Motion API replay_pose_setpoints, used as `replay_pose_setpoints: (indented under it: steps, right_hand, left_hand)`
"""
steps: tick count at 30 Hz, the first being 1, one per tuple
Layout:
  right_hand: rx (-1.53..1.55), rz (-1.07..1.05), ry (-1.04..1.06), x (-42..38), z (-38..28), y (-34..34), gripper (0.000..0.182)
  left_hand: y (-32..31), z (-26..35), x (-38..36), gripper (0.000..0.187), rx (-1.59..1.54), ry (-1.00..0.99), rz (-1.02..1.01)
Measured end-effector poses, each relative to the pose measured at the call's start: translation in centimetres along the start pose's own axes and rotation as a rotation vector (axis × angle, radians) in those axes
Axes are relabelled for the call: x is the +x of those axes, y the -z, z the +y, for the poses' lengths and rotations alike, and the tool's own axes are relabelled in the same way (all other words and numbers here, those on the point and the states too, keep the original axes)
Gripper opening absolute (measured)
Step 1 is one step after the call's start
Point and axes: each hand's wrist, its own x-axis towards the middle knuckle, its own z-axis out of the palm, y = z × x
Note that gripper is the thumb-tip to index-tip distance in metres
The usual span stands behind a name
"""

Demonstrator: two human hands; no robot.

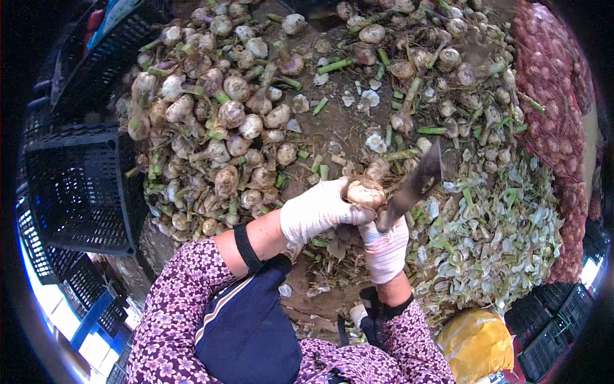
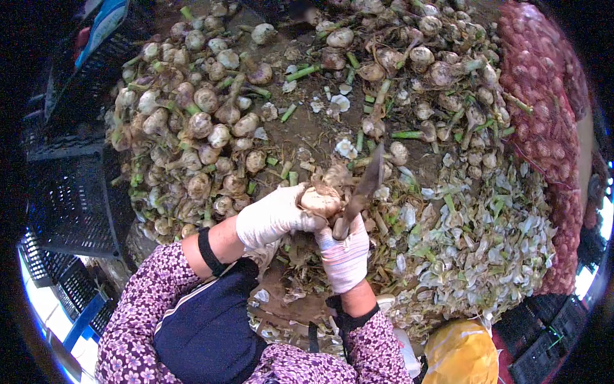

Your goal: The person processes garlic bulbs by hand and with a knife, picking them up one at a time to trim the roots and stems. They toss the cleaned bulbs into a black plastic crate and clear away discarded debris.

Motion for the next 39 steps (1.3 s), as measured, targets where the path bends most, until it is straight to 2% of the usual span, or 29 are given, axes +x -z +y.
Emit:
replay_pose_setpoints:
  steps: [2, 4, 5, 6, 8, 9, 10, 12, 14, 16, 17, 18, 20, 22, 24, 25, 26, 27, 28, 30, 31, 32, 33, 34, 35, 36, 38, 39]
  right_hand:
    - [0.116, 0.016, 0.038, -0.2, -0.1, -0.3, 0.029]
    - [-0.452, -0.090, 0.088, 0.0, -0.8, 1.8, 0.024]
    - [-0.626, -0.153, 0.325, 0.6, -1.4, 2.8, 0.021]
    - [-0.717, -0.203, 0.400, 0.9, -1.8, 3.4, 0.025]
    - [-0.961, -0.341, 0.429, 0.2, -3.6, 4.2, 0.026]
    - [-0.963, -0.337, 0.427, 0.2, -4.0, 4.3, 0.026]
    - [-1.009, -0.376, 0.426, 0.1, -4.4, 4.3, 0.025]
    - [-1.054, -0.412, 0.425, 0.2, -4.5, 4.4, 0.025]
    - [-1.067, -0.452, 0.423, 0.2, -4.3, 4.6, 0.024]
    - [-1.037, -0.465, 0.420, 0.3, -3.8, 4.7, 0.025]
    - [-1.007, -0.478, 0.417, 0.3, -3.4, 4.7, 0.026]
    - [-1.004, -0.476, 0.422, 1.0, -2.9, 4.5, 0.026]
    - [-0.979, -0.484, 0.401, 1.3, -1.9, 4.5, 0.027]
    - [-0.995, -0.481, 0.399, 1.7, -0.8, 4.8, 0.028]
    - [-0.874, -0.446, 0.476, 2.1, 0.2, 5.3, 0.029]
    - [-1.072, -0.286, 0.330, 2.7, 2.0, 6.4, 0.026]
    - [-1.156, -0.296, 0.213, 4.2, 3.1, 8.7, 0.022]
    - [-1.114, -0.199, 0.255, 3.6, 3.4, 10.8, 0.021]
    - [-1.063, -0.116, 0.312, 3.5, 3.9, 11.7, 0.021]
    - [-0.984, -0.142, 0.239, 2.6, 2.8, 12.0, 0.022]
    - [-0.870, -0.147, 0.162, 2.2, 1.9, 11.3, 0.020]
    - [-0.855, -0.198, 0.070, 2.3, 2.5, 11.2, 0.020]
    - [-0.794, -0.238, 0.116, 2.4, 1.8, 10.4, 0.018]
    - [-0.739, -0.285, 0.150, 2.0, 0.9, 9.6, 0.017]
    - [-0.691, -0.375, 0.054, 2.1, -0.4, 8.9, 0.016]
    - [-0.727, -0.398, 0.108, 2.1, -0.9, 8.2, 0.016]
    - [-0.755, -0.485, 0.041, 2.3, -2.1, 7.6, 0.023]
    - [-0.756, -0.531, -0.029, 2.7, -2.8, 7.2, 0.024]
  left_hand:
    - [0.9, -1.2, 0.1, 0.061, 0.084, 0.047, -0.001]
    - [0.9, -1.9, -0.4, 0.058, -0.005, 0.017, 0.022]
    - [0.9, -0.7, -1.1, 0.055, 0.145, -0.110, 0.064]
    - [2.3, -1.9, -0.5, 0.055, 0.363, -0.091, -0.028]
    - [1.8, -3.4, -1.4, 0.054, 0.048, -0.364, -0.075]
    - [1.6, -3.0, -1.6, 0.046, 0.184, -0.382, -0.023]
    - [1.7, -3.7, -1.0, 0.046, 0.183, -0.382, -0.028]
    - [1.9, -4.7, 0.5, 0.056, -0.911, 0.081, -0.138]
    - [2.2, -4.8, -0.5, 0.053, -0.894, 0.070, -0.170]
    - [1.7, -3.3, -1.8, 0.052, 0.187, -0.231, -0.001]
    - [1.8, -2.7, -1.7, 0.054, 0.555, -0.304, 0.069]
    - [2.4, -2.6, -1.3, 0.054, 0.560, -0.306, 0.072]
    - [2.7, -3.0, -1.1, 0.054, 0.739, -0.470, 0.043]
    - [2.6, -3.0, -0.9, 0.050, 0.808, -0.446, 0.037]
    - [1.5, -1.3, -1.7, 0.047, 0.882, -0.425, 0.029]
    - [0.0, 0.3, -2.9, 0.046, 0.829, -0.262, -0.048]
    - [-0.9, 1.2, -4.1, 0.046, 0.778, -0.094, -0.131]
    - [-0.8, 0.4, -4.4, 0.045, 0.927, -0.128, -0.118]
    - [-0.8, 1.5, -4.1, 0.051, 1.015, 0.010, -0.126]
    - [0.0, 1.1, -3.6, 0.052, 1.113, -0.033, -0.093]
    - [-0.2, 1.8, -3.8, 0.056, 1.075, 0.017, -0.077]
    - [-0.1, 0.9, -3.5, 0.046, 1.108, -0.220, -0.071]
    - [0.2, 0.3, -2.8, 0.042, 1.225, -0.311, -0.129]
    - [0.2, -0.4, -2.4, 0.039, 1.329, -0.397, -0.194]
    - [-0.5, -0.1, -2.1, 0.032, 1.458, -0.426, -0.238]
    - [-0.8, -0.2, -1.7, 0.032, 1.456, -0.434, -0.243]
    - [-1.4, -0.5, -1.2, 0.023, 1.621, -0.555, -0.390]
    - [-1.6, -1.2, -0.8, 0.014, 1.681, -0.681, -0.396]
